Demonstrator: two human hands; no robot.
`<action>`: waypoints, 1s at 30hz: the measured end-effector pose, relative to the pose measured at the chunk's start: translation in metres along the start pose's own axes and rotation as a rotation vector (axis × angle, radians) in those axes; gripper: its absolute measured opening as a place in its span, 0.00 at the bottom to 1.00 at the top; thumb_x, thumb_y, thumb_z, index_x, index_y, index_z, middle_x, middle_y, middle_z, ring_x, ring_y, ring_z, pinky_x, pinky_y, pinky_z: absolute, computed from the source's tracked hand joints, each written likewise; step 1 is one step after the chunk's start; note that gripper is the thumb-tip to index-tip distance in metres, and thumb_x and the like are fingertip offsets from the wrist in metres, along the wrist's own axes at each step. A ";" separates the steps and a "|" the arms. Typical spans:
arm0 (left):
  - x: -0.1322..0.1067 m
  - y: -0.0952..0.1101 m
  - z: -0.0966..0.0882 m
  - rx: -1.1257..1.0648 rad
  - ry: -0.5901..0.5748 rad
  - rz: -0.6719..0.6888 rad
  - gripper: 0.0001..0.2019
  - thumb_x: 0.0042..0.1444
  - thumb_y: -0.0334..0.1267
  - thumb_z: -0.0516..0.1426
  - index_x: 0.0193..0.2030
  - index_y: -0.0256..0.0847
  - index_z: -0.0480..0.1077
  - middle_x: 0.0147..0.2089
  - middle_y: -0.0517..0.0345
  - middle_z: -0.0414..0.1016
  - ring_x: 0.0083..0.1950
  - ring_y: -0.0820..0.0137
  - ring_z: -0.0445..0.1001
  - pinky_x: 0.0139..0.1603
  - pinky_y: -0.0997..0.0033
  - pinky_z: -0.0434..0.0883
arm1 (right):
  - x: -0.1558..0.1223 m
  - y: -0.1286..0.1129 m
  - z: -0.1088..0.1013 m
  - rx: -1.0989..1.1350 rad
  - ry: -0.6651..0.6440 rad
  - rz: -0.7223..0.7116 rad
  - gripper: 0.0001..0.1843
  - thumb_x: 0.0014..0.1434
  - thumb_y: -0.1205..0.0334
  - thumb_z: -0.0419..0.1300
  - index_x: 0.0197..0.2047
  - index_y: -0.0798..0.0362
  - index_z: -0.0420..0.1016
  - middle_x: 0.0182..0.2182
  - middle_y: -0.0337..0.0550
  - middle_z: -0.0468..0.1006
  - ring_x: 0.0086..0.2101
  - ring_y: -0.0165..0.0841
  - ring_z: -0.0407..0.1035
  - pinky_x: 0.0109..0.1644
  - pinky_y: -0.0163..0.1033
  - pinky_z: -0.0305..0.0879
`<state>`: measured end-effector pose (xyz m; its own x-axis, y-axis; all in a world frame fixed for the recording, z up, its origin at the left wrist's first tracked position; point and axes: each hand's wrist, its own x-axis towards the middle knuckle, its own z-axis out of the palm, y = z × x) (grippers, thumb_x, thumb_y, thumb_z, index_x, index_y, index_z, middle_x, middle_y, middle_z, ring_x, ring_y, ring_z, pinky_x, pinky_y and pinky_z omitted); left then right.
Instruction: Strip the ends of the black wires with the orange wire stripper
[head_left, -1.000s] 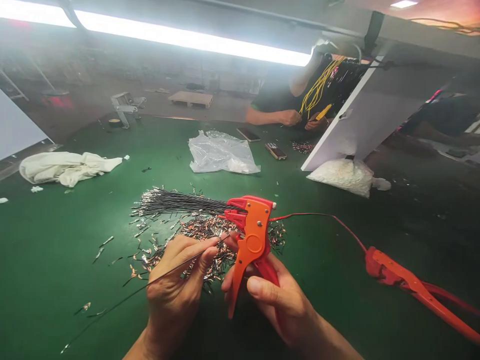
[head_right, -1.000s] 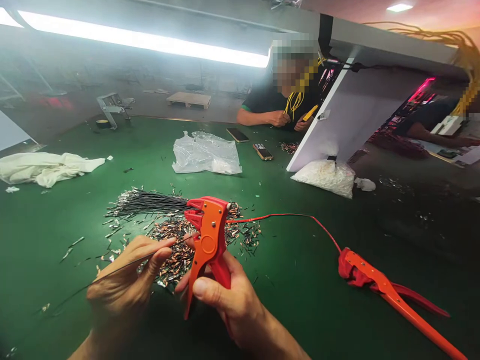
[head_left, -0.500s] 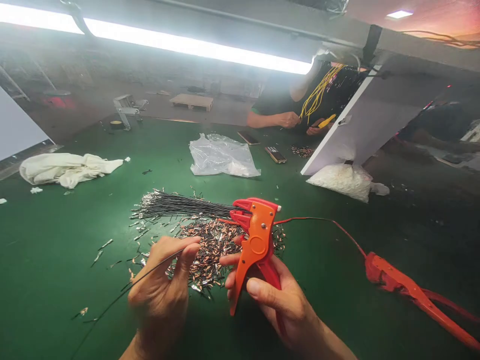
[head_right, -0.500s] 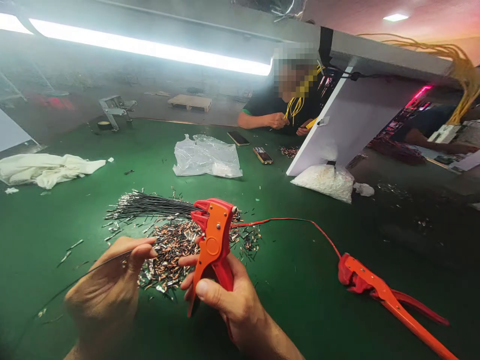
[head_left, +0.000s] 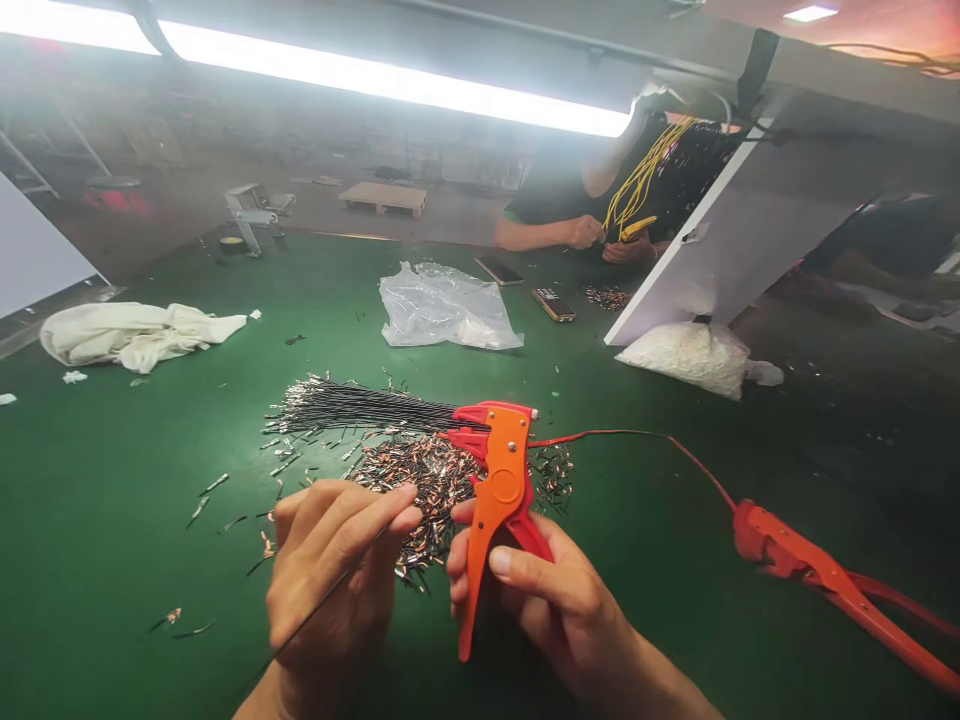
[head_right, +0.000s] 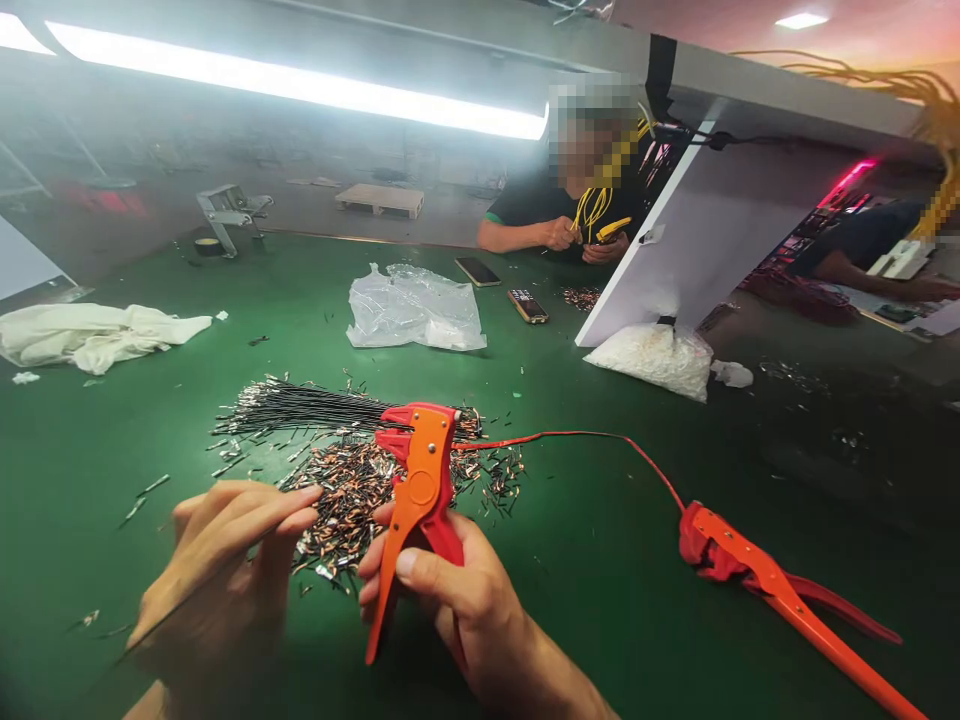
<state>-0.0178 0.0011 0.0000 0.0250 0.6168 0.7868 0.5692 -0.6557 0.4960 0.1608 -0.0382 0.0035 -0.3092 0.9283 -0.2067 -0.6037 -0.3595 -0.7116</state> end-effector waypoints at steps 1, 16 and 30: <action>0.000 0.001 0.000 0.001 -0.008 0.011 0.10 0.57 0.30 0.60 0.42 0.49 0.76 0.29 0.64 0.78 0.30 0.70 0.71 0.42 0.65 0.60 | 0.000 0.000 -0.001 0.020 0.003 0.006 0.18 0.55 0.61 0.66 0.48 0.58 0.74 0.35 0.45 0.79 0.33 0.33 0.75 0.41 0.41 0.70; -0.002 0.005 -0.002 0.198 -0.009 0.164 0.07 0.59 0.30 0.61 0.42 0.46 0.75 0.26 0.63 0.79 0.35 0.66 0.72 0.45 0.61 0.56 | 0.000 0.000 -0.006 0.149 -0.077 0.049 0.25 0.45 0.77 0.57 0.49 0.58 0.73 0.39 0.49 0.82 0.40 0.40 0.78 0.48 0.48 0.71; -0.002 -0.002 -0.004 0.227 -0.033 0.362 0.10 0.53 0.23 0.62 0.40 0.41 0.77 0.27 0.59 0.80 0.40 0.63 0.72 0.47 0.61 0.61 | 0.001 -0.001 0.008 0.115 -0.026 -0.003 0.34 0.38 0.81 0.51 0.50 0.54 0.73 0.45 0.48 0.81 0.47 0.39 0.75 0.52 0.45 0.69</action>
<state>-0.0223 -0.0009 -0.0005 0.2804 0.3806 0.8812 0.6852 -0.7223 0.0939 0.1556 -0.0375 0.0091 -0.3253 0.9272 -0.1857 -0.6848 -0.3664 -0.6299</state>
